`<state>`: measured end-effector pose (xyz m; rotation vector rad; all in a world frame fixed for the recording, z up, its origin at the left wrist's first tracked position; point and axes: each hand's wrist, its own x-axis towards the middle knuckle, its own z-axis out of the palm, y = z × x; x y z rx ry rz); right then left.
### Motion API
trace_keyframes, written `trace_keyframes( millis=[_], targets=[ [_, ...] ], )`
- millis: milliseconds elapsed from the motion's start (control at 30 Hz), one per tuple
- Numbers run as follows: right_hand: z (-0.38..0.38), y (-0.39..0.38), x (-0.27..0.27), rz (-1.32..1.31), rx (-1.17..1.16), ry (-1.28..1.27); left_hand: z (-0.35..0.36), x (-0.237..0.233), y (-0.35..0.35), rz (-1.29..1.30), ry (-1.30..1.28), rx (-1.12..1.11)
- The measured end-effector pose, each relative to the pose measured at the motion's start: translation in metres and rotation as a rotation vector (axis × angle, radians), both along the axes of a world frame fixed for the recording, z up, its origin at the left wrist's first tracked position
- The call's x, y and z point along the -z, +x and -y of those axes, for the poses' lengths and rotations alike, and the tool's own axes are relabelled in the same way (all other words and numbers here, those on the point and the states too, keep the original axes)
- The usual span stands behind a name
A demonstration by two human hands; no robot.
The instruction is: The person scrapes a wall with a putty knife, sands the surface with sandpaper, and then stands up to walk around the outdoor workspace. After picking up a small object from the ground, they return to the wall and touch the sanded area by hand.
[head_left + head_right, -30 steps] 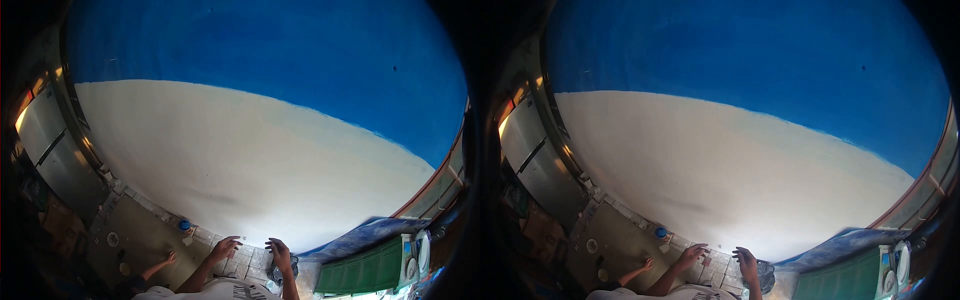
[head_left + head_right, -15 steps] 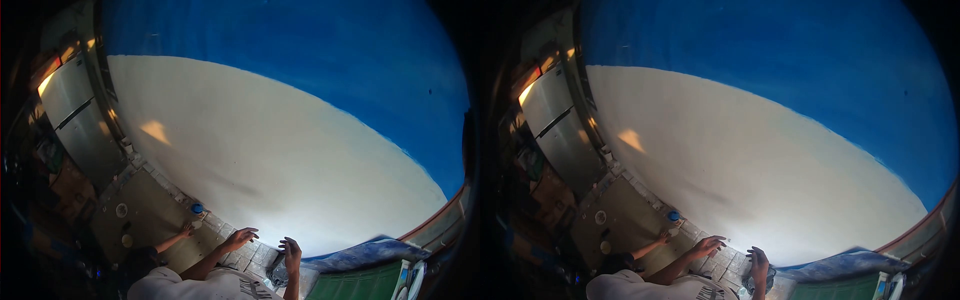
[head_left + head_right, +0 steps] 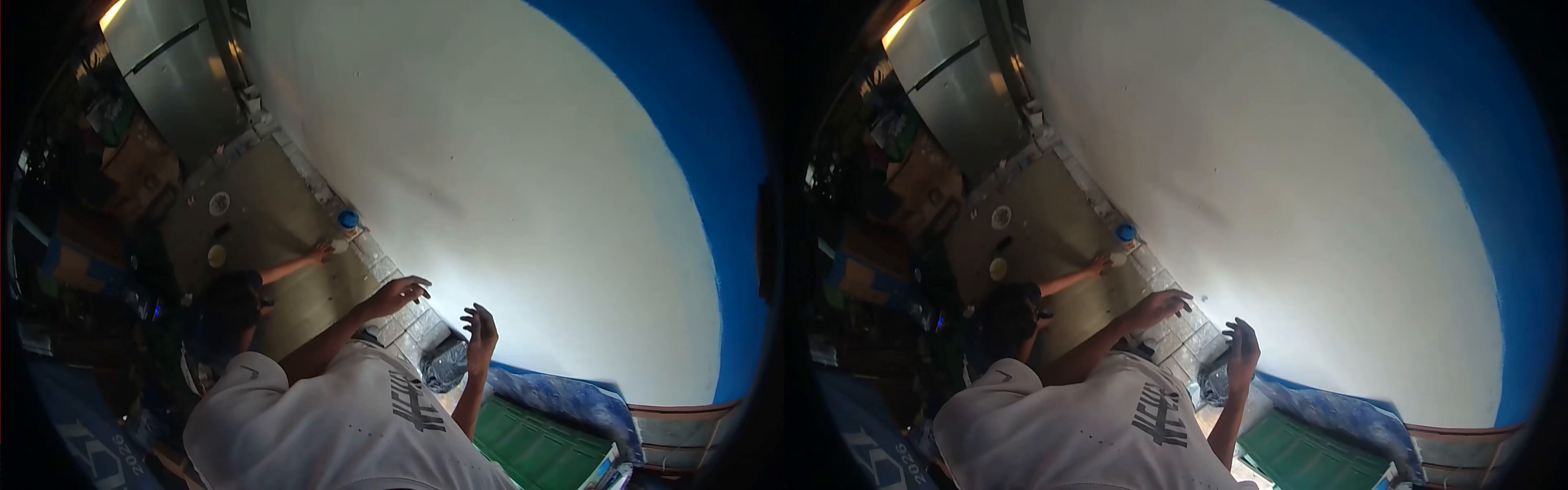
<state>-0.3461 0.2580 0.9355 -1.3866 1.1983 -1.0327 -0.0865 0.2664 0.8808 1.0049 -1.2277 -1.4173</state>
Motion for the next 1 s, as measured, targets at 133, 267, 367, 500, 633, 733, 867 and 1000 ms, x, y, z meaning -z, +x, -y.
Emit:
trace_keyframes(
  millis=[133, 267, 367, 500, 633, 733, 867, 1000],
  targets=[
    [0.0, 0.011, -0.003, -0.042, -0.052, 0.013, -0.018, -0.008, 0.012, 0.001, 0.046, -0.058],
    [-0.002, 0.018, -0.004, -0.043, -0.096, 0.01, -0.029, -0.002, 0.015, -0.051, 0.053, -0.104],
    [-0.003, 0.023, -0.005, -0.052, -0.109, 0.022, -0.034, 0.002, 0.016, -0.038, 0.086, -0.115],
    [-0.004, 0.026, -0.003, -0.034, -0.13, 0.032, -0.04, 0.002, 0.015, -0.042, 0.066, -0.118],
    [-0.006, 0.027, -0.002, -0.05, -0.149, 0.022, -0.044, 0.003, 0.014, -0.013, 0.083, -0.121],
    [-0.008, 0.03, -0.006, -0.053, -0.161, 0.021, -0.047, 0.005, 0.016, -0.027, 0.071, -0.126],
    [-0.009, 0.029, -0.005, -0.076, -0.167, 0.03, -0.05, 0.01, 0.015, -0.028, 0.052, -0.133],
    [-0.011, 0.024, -0.004, -0.092, -0.163, 0.053, -0.051, 0.009, 0.011, -0.027, 0.061, -0.138]
  ],
)
